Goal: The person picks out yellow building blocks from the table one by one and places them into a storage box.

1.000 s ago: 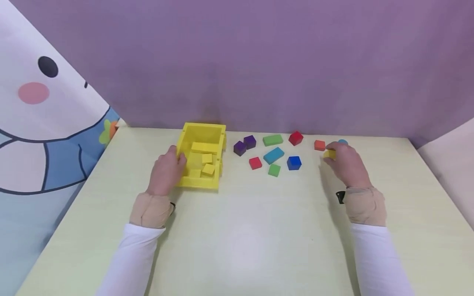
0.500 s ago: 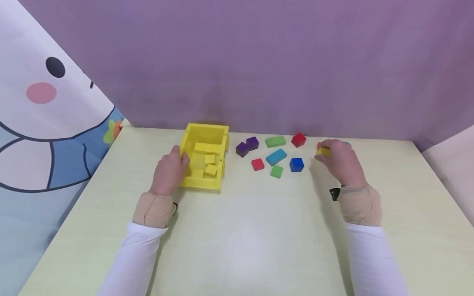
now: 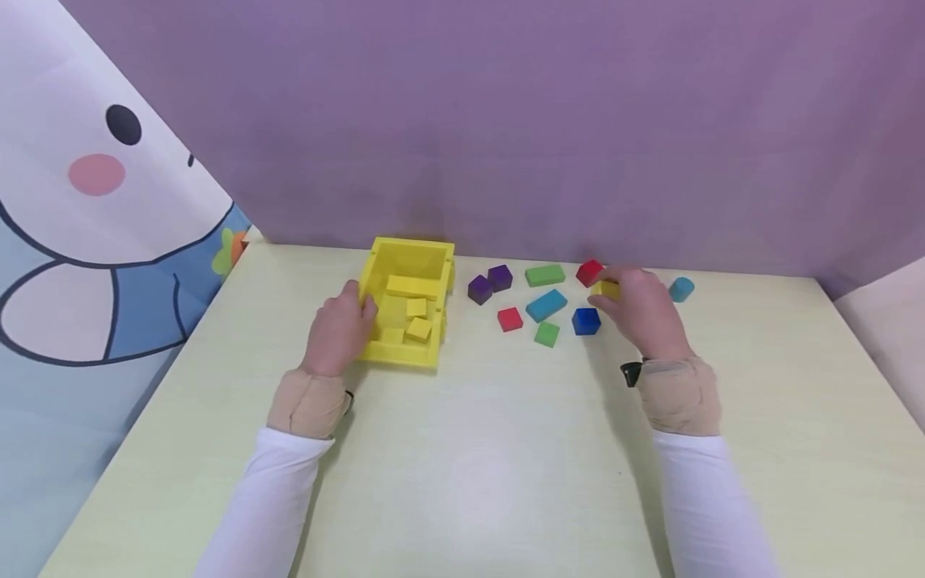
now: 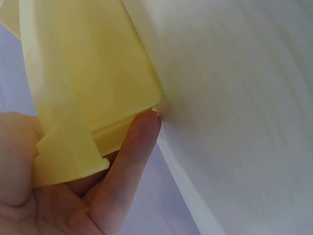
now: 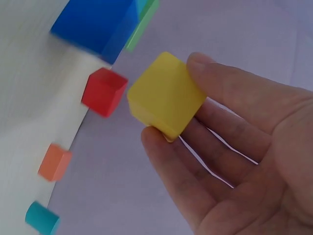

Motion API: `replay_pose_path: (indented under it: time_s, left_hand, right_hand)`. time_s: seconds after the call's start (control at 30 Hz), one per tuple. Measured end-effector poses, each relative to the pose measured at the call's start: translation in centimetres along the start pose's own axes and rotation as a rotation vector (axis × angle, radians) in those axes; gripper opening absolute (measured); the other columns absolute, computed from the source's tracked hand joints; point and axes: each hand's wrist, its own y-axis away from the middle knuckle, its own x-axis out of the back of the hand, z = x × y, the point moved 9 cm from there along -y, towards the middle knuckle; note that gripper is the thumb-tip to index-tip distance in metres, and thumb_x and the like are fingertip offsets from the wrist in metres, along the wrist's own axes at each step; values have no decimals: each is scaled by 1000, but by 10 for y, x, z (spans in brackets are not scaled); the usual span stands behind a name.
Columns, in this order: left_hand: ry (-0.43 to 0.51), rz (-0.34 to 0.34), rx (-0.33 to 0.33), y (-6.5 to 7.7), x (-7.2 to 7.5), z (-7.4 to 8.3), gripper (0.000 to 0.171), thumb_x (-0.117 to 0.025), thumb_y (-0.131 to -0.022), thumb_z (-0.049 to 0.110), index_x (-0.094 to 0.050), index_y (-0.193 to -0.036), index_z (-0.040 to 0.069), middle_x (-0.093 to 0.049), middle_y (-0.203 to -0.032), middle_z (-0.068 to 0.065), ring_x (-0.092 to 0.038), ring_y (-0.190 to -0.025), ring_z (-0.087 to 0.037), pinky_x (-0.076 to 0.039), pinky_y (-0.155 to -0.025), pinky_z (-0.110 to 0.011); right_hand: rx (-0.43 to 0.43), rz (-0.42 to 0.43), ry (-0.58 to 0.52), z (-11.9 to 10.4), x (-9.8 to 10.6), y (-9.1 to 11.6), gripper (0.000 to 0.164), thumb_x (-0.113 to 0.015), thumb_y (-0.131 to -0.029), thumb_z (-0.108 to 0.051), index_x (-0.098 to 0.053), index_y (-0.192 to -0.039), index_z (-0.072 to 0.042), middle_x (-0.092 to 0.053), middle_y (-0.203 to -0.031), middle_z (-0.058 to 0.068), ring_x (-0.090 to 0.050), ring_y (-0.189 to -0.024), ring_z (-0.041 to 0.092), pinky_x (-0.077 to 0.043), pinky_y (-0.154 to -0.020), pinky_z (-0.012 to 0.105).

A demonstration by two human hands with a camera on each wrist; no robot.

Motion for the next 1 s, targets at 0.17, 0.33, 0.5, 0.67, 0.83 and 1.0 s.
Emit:
replay_pose_path:
  time_s: [0.17,0.33,0.5,0.67,0.83,1.0]
  left_hand:
    - [-7,1,-4,0,0,0,31,-33,-95,27,-44,-101,-1,-50,-68,-17,-48,-56,-28,-39,-50,-39]
    - [-9,-2,1,0,0,-1,31,-33,-95,28,-44,-101,-1,-50,-68,-17,-48,-56,-28,-39,-50,-38]
    - [-4,-2,-7,0,1,0,31,-33,-95,27,-44,-101,-1,-50,-67,-17,-47,-55,-27,-39,-48,-37]
    - [-9,6,-9,0,1,1,31,-33,-95,27,-44,-101,-1,-50,-67,-16,-47,-54,-27,-39,-48,-37]
    - [-14,16,-14,0,2,1,30,-34,-95,27,-44,-99,-1,-49,-66,-16,-47,-55,-27,-39,-48,-38]
    - [-7,17,-12,1,2,2,29,-34,-95,27,-44,-97,0,-49,-65,-16,-47,-54,-27,-39,-48,-38]
  right_hand:
    - [23,8,-14,-15,-6,-4,35,-67,-80,-16,-60,-112,-3,-60,-104,16,-52,-87,32,-45,-77,43]
    - [32,-3,-12,-29,-13,-7,38,-67,-80,-17,-59,-115,-2,-59,-108,16,-51,-90,31,-45,-81,43]
    - [32,8,-34,-42,-16,-9,40,-68,-79,-18,-59,-115,-4,-58,-108,14,-50,-91,30,-46,-80,41]
    - [56,11,-70,-55,-19,-10,39,-69,-79,-19,-59,-114,-4,-59,-106,12,-51,-91,28,-46,-80,39]
    - [84,12,-103,-67,-21,-14,36,-70,-78,-18,-61,-110,-5,-60,-102,9,-54,-90,26,-46,-81,38]
    - [111,-9,-97,-78,-24,-17,36,-69,-79,-21,-60,-111,-6,-60,-103,9,-55,-90,26,-47,-80,38]
